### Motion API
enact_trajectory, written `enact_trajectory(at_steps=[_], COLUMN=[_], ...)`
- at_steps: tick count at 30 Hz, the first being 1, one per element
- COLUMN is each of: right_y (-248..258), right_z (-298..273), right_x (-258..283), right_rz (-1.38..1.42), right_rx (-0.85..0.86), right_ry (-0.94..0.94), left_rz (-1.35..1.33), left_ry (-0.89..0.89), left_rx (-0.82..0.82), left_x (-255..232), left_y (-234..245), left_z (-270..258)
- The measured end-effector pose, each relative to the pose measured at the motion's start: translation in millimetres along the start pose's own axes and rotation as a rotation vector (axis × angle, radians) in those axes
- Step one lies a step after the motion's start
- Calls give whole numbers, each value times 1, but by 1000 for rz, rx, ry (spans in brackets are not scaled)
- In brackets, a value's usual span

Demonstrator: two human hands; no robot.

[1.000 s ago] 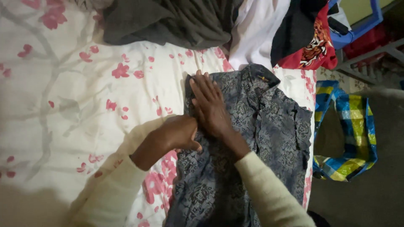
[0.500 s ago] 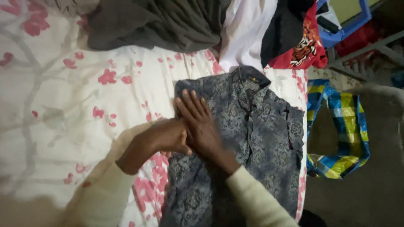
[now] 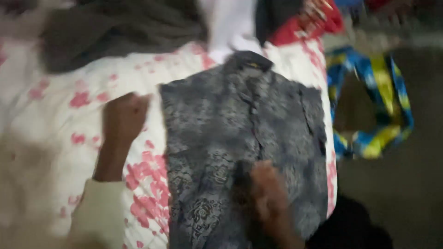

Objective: Buttoning and folding a patterned shirt on a bed

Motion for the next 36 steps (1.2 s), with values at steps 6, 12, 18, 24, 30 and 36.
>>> enact_trajectory(at_steps=[6,12,18,24,30,36], right_y=[207,117,80,74,82,76], right_z=[-192,-221,-216,-207,-189,-183], right_x=[-87,-197,-166,-200,-220,-221], right_rz=[769,750,561,679,767,690], right_rx=[-672,-445,-250,-105,112,208], right_ry=[-195,-371,-161,-166,-333,-230], left_rz=[395,522,485,-130,388,256], left_ry=[-1,153,223,288,138,145], left_rx=[-333,-395,-207,-127,-214,-322], left_x=[27,16,0,-66,-234,-196], left_y=[5,16,28,-4,-11,-16], left_z=[-1,7,15,-142,-325,-372])
Point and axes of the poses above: each hand's wrist, its own z-axis towards the middle knuckle, its own y-axis out of the back of the hand, x = y × z, the point moved 9 cm from there along z, towards the middle knuckle, and after that the axes turned 14 degrees about x, right-handed, at the moved point
